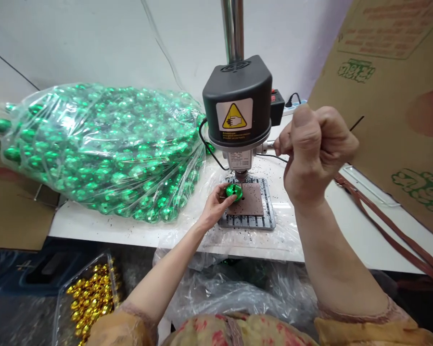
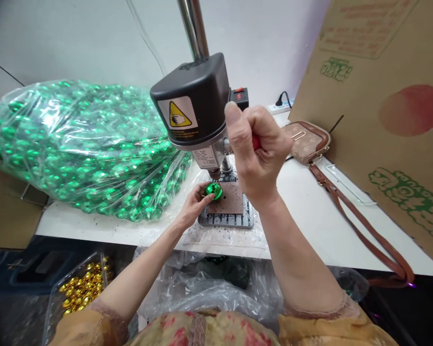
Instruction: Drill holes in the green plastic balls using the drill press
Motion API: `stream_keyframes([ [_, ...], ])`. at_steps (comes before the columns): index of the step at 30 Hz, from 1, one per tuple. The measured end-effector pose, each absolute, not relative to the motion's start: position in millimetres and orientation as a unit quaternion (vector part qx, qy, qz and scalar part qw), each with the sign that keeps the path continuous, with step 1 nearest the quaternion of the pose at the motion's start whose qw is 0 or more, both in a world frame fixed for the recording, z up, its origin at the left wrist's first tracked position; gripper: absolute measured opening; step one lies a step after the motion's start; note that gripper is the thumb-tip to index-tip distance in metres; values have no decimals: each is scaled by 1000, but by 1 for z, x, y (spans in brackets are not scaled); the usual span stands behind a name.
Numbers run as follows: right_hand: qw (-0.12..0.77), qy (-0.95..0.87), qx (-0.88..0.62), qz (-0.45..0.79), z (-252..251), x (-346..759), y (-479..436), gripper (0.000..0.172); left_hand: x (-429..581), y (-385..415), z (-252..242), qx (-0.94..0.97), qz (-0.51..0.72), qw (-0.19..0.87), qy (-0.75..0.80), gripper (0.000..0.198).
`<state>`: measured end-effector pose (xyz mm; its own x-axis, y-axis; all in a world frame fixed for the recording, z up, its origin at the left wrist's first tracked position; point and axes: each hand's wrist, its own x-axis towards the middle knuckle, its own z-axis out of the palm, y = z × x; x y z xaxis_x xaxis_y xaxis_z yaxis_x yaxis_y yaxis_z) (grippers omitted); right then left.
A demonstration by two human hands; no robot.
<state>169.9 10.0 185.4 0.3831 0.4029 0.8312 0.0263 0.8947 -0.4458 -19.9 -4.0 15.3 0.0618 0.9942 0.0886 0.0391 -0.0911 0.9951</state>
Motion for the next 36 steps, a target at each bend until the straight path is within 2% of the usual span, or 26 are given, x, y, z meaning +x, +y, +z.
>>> stream_keyframes([
  [7, 798, -551, -228, 90, 187, 168, 9, 51, -15, 0, 18, 590, 463, 437, 497, 61],
  [17, 797, -550, -233, 90, 187, 169, 9, 51, 2, -3, 14, 681, 446, 281, 509, 52],
  [24, 804, -546, -212, 102, 186, 168, 9, 51, 6, -8, 9, 667, 455, 286, 516, 50],
  [32, 824, -533, -189, 41, 166, 164, 8, 54, 5, -7, 7, 670, 460, 278, 512, 52],
  [36, 833, -524, -166, 52, 161, 162, 8, 55, 5, -8, 7, 672, 460, 277, 511, 52],
])
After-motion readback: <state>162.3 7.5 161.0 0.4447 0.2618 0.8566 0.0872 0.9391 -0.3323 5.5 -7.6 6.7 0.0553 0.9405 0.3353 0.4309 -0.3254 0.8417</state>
